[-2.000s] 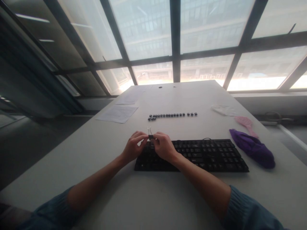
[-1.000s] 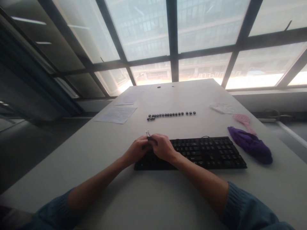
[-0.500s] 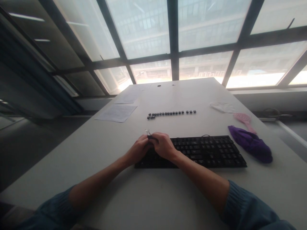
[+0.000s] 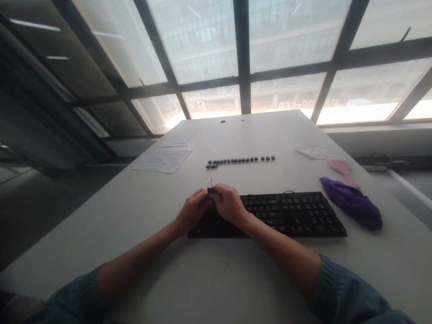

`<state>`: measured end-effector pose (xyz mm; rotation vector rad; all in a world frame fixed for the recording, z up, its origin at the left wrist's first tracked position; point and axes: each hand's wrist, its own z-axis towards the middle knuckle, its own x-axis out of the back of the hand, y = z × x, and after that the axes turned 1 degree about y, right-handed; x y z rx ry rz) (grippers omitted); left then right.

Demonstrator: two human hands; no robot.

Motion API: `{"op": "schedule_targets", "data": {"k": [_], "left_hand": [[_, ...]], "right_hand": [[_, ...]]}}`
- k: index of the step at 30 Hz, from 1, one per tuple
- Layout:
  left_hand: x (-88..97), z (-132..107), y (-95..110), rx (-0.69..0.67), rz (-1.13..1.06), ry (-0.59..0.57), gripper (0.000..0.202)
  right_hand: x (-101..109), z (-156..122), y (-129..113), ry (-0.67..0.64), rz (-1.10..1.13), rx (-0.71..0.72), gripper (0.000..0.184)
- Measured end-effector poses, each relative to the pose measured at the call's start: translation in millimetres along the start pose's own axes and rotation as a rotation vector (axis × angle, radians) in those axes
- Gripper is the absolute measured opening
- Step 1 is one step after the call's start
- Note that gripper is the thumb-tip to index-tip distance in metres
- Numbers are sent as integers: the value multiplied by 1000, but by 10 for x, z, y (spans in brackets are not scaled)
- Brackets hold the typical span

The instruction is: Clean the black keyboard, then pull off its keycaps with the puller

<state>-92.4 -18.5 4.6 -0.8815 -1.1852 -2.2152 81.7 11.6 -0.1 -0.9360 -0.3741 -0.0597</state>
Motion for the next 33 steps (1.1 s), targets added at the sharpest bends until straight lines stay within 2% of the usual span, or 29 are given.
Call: {"op": "schedule_targets", "data": {"k": [4, 8, 10, 17, 23, 26, 29, 33], "left_hand": [[-7, 0, -21, 4, 22, 27, 7], [-22, -9, -45, 18, -13, 58, 31], [-22, -12, -54, 30, -24, 67, 37], [-4, 20, -19, -40, 1, 44, 13], [44, 104, -38, -35, -97, 78, 8], [85, 285, -215, 14, -96, 169, 13], [83, 590, -481, 28, 19, 243, 23], [-25, 1035, -780, -33, 211, 247, 10]], "right_hand": [[3, -3, -5, 9, -16, 8, 20], [4, 7, -3, 62, -10, -33, 17], [-1, 14, 7, 93, -9, -67, 17], [-16, 35, 69, 144, 16, -189, 19], [-23, 62, 122, 181, 81, -252, 20], [-27, 69, 127, 187, 102, -259, 20], [-28, 74, 119, 187, 108, -255, 20], [-26, 79, 121, 183, 90, -259, 20]]}}
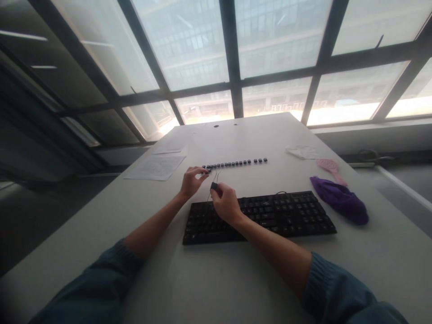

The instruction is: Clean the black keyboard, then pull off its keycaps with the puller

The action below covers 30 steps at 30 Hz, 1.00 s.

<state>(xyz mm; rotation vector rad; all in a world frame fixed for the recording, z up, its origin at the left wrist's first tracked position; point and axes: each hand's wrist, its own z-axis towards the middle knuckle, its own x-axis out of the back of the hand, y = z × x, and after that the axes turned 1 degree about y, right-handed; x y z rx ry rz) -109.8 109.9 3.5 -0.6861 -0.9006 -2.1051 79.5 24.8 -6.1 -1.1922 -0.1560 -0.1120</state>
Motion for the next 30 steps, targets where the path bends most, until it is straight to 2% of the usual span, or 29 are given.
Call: {"op": "schedule_targets", "data": {"k": [4, 8, 15, 23, 30], "left_hand": [[-251, 222, -110, 14, 122, -27, 8], [-374, 270, -167, 27, 197, -59, 7], [-393, 259, -226, -1, 203, -64, 5], [-413, 270, -271, 48, 147, -44, 5], [-351, 269, -301, 52, 108, 13, 20]], "right_hand": [[-7, 1, 25, -12, -26, -6, 20], [-16, -2, 37, -40, -13, -7, 19], [-10, -6, 12, -54, -7, -8, 19], [-7, -4, 2, -52, -8, -9, 18], [-3, -3, 7, -44, -1, -9, 18]]}}
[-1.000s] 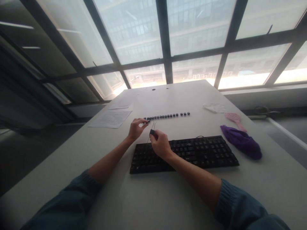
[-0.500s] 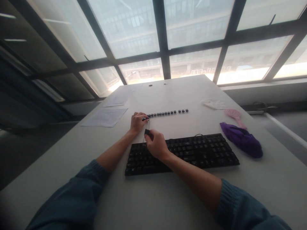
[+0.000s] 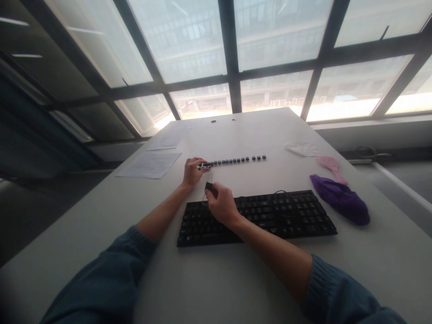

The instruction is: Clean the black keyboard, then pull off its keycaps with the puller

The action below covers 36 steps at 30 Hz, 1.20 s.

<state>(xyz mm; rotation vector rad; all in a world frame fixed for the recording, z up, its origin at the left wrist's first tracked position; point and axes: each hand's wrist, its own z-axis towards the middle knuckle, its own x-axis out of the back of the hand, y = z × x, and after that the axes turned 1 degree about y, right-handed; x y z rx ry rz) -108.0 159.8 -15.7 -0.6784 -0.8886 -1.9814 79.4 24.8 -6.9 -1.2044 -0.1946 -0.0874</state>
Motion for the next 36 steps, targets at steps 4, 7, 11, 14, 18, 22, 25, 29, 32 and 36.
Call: {"op": "schedule_targets", "data": {"k": [4, 7, 11, 14, 18, 22, 25, 29, 32, 36], "left_hand": [[187, -27, 17, 45, -37, 108, 22], [385, -139, 137, 91, -73, 181, 18], [642, -469, 448, 76, -138, 145, 17], [783, -778, 701, 57, -191, 41, 16], [872, -1068, 921, 9, -226, -111, 14], [867, -1145, 960, 0, -239, -149, 12], [836, -1149, 936, -5, -241, -176, 12], [815, -1161, 923, -24, -237, -198, 13], [830, -1164, 933, -31, -227, -212, 13], [903, -1150, 975, -78, -206, -286, 13]], "right_hand": [[0, 2, 7, 39, 55, 4, 17], [-7, 12, 3, 75, 129, 6, 14], [23, 40, -64, 105, 149, 22, 12], [98, 50, -126, 57, 94, 74, 11], [182, 19, -119, -57, 19, 160, 14], [187, -31, -56, -123, -26, 191, 13], [179, -54, -29, -157, -53, 204, 12], [174, -69, -13, -190, -92, 204, 10], [172, -82, -24, -214, -131, 225, 10], [178, -107, -67, -201, -192, 255, 19]]}}
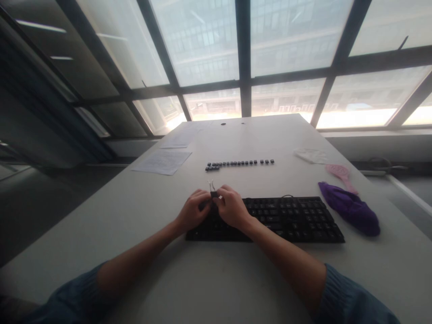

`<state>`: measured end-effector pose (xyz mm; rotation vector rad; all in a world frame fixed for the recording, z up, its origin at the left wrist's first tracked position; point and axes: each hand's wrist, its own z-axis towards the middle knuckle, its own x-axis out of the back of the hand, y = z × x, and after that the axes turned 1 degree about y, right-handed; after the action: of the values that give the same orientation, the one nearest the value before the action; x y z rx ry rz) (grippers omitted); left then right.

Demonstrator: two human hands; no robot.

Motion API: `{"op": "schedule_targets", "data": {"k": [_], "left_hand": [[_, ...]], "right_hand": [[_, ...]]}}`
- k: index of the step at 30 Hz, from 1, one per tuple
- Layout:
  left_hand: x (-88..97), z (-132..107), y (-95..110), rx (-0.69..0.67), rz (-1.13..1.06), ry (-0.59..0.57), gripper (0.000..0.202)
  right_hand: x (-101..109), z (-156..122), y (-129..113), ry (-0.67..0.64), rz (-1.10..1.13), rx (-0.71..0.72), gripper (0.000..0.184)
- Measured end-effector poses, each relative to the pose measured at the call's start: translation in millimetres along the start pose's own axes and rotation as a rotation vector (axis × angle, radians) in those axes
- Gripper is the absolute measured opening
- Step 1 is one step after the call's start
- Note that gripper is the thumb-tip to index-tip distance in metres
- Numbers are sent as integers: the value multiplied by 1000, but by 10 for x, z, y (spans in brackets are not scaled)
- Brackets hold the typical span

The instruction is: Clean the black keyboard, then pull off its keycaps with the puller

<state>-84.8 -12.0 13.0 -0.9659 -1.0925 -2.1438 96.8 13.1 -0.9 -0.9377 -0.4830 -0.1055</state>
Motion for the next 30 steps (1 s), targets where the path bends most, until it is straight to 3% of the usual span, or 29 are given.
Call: {"op": "schedule_targets", "data": {"k": [5, 10, 16, 30], "left_hand": [[56, 11, 69, -36, -41, -105, 10], [-1, 36, -2, -51, -105, -79, 5], [-74, 35, -119, -23, -61, -82, 3], [-132, -2, 28, -48, 50, -19, 12]], "right_hand": [[21, -29, -50, -24, -86, 38, 22], [29, -45, -68, -78, -108, 82, 17], [20, -32, -53, -31, -34, 60, 20], [40, 10, -47, 75, 78, 34, 26]]}}
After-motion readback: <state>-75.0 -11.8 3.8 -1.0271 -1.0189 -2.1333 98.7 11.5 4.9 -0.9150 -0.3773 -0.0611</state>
